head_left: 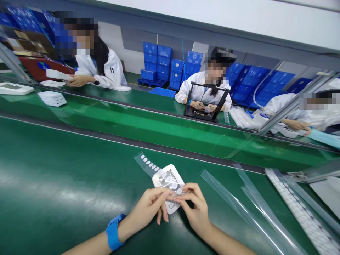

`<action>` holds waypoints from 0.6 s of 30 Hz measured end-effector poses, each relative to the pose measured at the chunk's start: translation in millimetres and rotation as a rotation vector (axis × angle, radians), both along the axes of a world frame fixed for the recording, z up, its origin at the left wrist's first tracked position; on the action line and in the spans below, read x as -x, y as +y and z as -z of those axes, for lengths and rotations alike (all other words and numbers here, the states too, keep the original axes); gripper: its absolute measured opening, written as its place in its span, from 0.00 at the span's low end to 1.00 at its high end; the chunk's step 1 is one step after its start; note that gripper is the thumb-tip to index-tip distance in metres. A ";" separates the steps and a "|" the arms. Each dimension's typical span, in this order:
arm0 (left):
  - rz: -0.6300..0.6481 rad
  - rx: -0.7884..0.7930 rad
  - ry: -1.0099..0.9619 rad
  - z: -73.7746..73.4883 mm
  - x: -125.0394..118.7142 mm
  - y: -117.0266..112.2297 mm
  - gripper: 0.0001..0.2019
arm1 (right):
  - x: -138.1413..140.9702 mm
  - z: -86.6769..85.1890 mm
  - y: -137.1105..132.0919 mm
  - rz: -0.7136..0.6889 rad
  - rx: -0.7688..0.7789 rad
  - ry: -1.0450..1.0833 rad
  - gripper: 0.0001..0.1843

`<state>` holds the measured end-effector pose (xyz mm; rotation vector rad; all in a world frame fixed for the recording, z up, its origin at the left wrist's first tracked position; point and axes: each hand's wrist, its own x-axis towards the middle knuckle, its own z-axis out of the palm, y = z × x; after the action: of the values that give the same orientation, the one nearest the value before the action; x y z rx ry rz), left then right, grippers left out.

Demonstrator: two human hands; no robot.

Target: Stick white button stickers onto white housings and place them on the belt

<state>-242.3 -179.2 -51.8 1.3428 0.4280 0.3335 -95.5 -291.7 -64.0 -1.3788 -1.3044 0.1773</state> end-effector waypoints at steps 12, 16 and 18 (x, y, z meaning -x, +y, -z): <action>-0.223 -0.212 -0.040 2.3 5.0 49.2 0.19 | -25.6 2.6 -1.6 0.036 0.158 0.047 0.06; -0.332 -0.224 -0.078 3.6 6.8 64.7 0.18 | -36.6 0.4 0.9 -0.045 0.381 0.183 0.09; -0.335 -0.211 -0.075 5.4 6.5 65.2 0.17 | -37.7 -0.9 0.7 -0.072 0.419 0.224 0.10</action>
<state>-248.8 -114.0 -57.2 1.4574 0.5677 0.7211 -57.8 -291.0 -63.1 -1.6079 -1.1677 0.6669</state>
